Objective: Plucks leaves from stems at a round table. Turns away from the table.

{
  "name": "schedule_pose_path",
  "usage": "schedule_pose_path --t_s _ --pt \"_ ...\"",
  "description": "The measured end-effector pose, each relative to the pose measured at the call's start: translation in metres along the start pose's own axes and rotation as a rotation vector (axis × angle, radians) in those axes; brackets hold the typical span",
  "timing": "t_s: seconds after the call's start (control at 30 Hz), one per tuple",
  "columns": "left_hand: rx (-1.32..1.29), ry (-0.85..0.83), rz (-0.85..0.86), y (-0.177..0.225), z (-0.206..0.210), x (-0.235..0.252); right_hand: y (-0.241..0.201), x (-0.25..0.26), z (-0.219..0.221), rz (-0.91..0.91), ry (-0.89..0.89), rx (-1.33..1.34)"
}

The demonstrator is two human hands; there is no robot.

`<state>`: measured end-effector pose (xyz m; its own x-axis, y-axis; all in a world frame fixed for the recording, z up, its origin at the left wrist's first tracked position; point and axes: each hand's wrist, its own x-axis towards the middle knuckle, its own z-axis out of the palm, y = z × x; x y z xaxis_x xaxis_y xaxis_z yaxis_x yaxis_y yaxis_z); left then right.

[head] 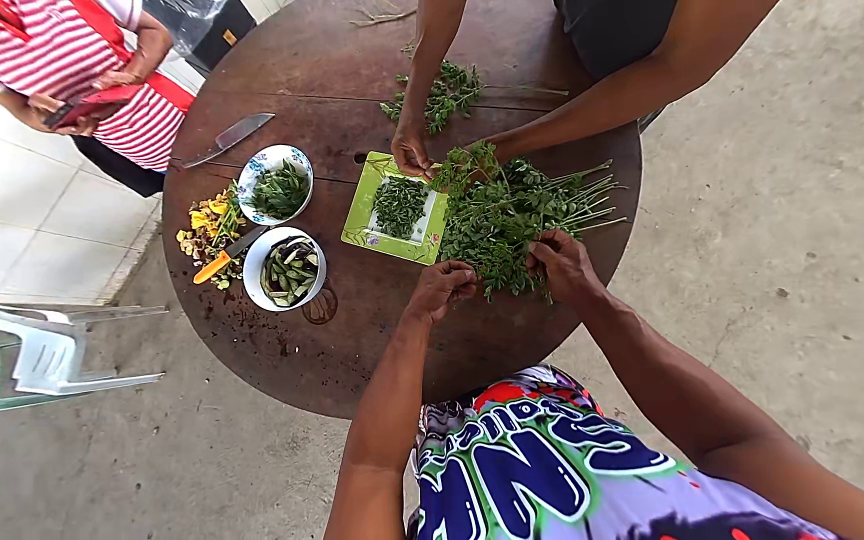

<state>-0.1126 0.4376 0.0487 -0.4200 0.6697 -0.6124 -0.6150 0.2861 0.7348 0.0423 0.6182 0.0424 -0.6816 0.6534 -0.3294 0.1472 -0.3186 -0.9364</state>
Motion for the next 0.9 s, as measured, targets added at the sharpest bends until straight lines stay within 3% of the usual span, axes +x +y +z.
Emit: schedule_pose_path --t_s 0.1,0.2,0.33,0.4,0.53,0.6,0.7,0.9 --pt "-0.002 0.056 -0.007 0.003 -0.009 -0.001 -0.001 0.007 -0.015 0.020 0.008 -0.091" --pt "-0.014 0.158 -0.015 0.004 -0.015 0.002 0.006 0.020 -0.036 -0.014 0.053 -0.502" --pt "-0.074 0.252 0.014 0.013 -0.027 0.006 0.007 0.029 -0.050 -0.224 0.155 -0.841" --pt "-0.074 0.266 0.019 0.018 -0.034 0.008 -0.010 0.018 -0.026 -0.281 0.031 -0.855" --pt "-0.023 0.238 0.025 0.035 -0.043 0.015 -0.030 0.027 0.043 -0.369 -0.509 -0.866" --pt "0.024 0.232 -0.010 0.050 -0.040 0.013 -0.031 0.042 0.077 -0.428 -0.660 -0.835" --pt "0.076 0.241 -0.005 0.063 -0.040 0.013 -0.026 0.064 0.112 -0.487 -0.782 -0.773" --pt "0.016 0.120 0.042 0.070 -0.061 0.013 -0.010 0.094 0.136 -0.620 -0.771 -0.652"
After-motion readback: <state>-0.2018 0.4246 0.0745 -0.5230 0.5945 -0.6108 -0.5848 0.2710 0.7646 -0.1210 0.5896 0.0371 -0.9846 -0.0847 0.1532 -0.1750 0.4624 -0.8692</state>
